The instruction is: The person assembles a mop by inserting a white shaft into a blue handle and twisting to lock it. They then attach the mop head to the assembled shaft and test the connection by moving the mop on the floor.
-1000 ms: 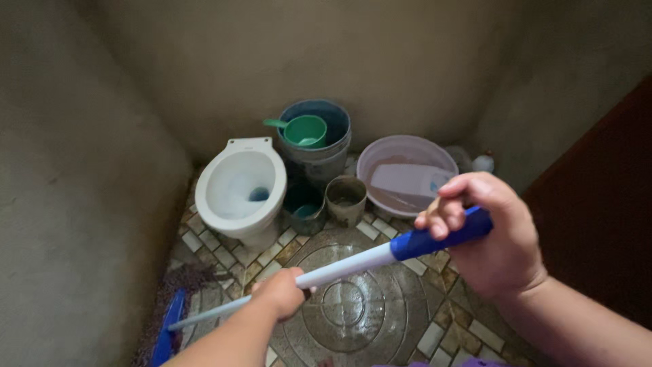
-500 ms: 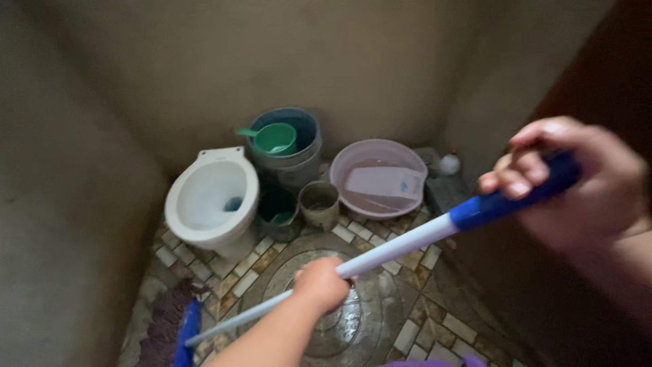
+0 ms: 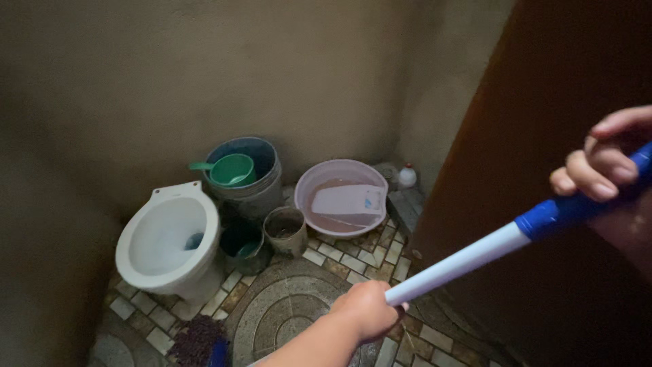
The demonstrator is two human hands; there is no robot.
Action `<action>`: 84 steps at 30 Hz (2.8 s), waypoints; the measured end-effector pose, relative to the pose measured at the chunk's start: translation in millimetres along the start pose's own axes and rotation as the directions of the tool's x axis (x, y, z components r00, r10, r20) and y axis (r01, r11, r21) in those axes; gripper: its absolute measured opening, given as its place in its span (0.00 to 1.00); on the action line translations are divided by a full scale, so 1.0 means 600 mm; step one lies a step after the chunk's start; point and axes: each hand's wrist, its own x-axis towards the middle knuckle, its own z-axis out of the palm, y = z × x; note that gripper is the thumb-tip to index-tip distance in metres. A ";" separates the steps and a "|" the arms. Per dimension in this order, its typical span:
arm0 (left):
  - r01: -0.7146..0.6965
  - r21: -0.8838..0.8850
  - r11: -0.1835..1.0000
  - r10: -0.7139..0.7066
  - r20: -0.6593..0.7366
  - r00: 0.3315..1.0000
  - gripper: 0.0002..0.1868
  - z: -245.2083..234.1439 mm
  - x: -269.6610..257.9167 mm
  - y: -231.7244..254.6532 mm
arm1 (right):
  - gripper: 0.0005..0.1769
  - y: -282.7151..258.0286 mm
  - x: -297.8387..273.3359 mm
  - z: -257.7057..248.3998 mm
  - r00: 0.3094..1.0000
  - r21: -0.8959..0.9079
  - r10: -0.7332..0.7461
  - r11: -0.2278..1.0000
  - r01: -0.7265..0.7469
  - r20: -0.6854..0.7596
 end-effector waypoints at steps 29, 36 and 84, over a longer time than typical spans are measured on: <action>0.280 0.063 0.958 -0.259 -0.229 0.938 0.15 -0.096 -0.047 -0.343 | 0.13 0.268 0.148 0.406 0.880 0.151 0.290 0.956 -0.251 -0.376; 0.145 0.058 0.988 -0.126 -0.253 0.959 0.13 -0.042 -0.012 -0.219 | 0.15 0.162 0.114 0.309 0.856 0.047 0.214 0.975 -0.218 -0.470; 0.314 -0.163 0.935 -0.352 -0.355 0.866 0.20 -0.219 0.078 -0.359 | 0.14 0.352 0.424 0.275 0.883 0.123 0.407 0.913 -0.388 -0.233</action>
